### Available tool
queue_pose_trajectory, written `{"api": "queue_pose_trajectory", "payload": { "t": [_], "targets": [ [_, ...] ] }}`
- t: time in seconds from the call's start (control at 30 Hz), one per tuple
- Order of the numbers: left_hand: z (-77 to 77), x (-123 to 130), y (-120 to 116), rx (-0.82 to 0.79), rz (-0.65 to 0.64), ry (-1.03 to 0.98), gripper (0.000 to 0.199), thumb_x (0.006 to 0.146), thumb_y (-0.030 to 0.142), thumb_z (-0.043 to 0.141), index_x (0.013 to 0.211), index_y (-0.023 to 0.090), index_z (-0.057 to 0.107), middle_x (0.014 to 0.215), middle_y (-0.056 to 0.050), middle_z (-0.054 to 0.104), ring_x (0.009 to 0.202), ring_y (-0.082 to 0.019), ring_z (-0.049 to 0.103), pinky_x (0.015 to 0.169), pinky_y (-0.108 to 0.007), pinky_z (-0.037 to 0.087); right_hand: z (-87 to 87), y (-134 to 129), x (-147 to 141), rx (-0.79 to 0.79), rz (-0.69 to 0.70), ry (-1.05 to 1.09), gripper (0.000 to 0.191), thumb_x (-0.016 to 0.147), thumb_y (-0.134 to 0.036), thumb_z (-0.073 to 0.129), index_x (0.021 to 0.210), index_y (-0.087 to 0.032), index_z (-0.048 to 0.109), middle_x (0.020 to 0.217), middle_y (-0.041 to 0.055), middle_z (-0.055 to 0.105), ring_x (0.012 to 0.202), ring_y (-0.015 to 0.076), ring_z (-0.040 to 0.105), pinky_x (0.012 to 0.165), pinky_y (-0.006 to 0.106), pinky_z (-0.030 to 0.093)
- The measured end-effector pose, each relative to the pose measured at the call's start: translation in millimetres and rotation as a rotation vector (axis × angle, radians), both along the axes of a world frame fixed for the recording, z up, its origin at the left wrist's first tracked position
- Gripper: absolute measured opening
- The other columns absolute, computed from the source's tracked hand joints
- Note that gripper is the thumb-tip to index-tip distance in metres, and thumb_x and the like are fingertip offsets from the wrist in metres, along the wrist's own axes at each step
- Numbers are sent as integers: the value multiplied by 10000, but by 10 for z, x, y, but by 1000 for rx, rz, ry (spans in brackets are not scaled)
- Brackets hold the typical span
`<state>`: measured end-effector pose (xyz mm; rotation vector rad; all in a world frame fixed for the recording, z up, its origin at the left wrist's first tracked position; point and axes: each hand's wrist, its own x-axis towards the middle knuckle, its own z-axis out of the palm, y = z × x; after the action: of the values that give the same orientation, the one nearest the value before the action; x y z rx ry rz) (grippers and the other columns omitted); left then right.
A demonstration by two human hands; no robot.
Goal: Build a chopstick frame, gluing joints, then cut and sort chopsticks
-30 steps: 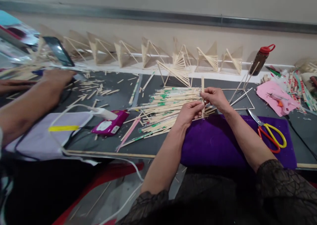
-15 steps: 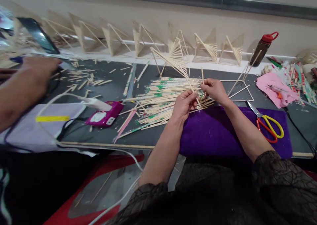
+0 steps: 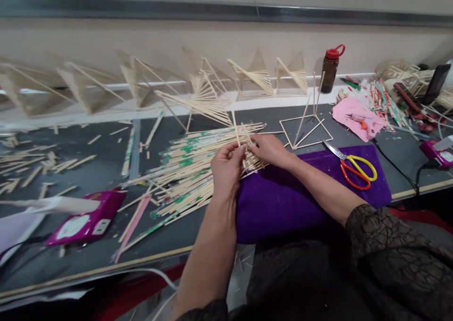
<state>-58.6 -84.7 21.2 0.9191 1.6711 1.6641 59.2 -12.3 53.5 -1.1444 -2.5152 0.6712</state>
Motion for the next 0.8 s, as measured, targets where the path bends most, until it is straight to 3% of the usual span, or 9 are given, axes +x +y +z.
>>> {"api": "queue_pose_trajectory", "payload": {
  "t": [0.13,0.23,0.33,0.47,0.57,0.67,0.8],
  "targets": [
    [-56,-93,17,-83,166,449,397,716,374,674,1046,153,670,665,35,591,573,-121,529,595,-252,431,200,-124,120,108,-21,-40,262,928,-279,516,1118,-168,659,1152,117,709,959,221,651,779,300,473],
    [-97,-156,4,-88,211,704,401,721,338,672,1083,166,681,830,-17,652,737,-171,582,751,-309,469,402,-174,403,133,-30,48,243,943,-257,483,977,-188,713,995,63,745,899,186,659,777,278,461],
    [-84,-136,-19,-38,199,825,347,748,327,651,1057,177,701,907,-44,663,803,-189,585,809,-325,472,468,-96,818,144,-172,211,277,941,-262,471,892,-181,732,868,34,742,810,146,650,751,252,446],
    [61,91,74,-19,16,803,259,806,353,613,971,190,727,887,-30,688,653,-148,568,757,-313,484,375,281,1324,183,-482,196,293,910,-244,471,871,-158,748,804,52,731,759,162,648,727,264,457],
    [207,362,286,-28,-194,821,255,819,346,620,992,197,734,945,-37,726,715,-165,626,773,-311,494,308,677,1514,209,-647,33,315,901,-209,454,921,-132,759,905,117,750,895,224,675,806,303,476],
    [271,609,529,-64,-347,885,284,805,303,651,1050,183,730,1006,-62,744,902,-221,671,864,-339,489,234,1027,1553,150,-719,-135,340,904,-164,439,1016,-99,753,1070,195,734,1031,279,672,848,333,489],
    [146,771,710,-102,-368,836,300,820,250,626,1092,162,714,1050,-86,746,1003,-241,673,921,-352,484,57,1316,1555,17,-720,-297,356,898,-196,502,1168,-86,706,1231,215,680,1149,297,644,893,339,504]
  ]
}}
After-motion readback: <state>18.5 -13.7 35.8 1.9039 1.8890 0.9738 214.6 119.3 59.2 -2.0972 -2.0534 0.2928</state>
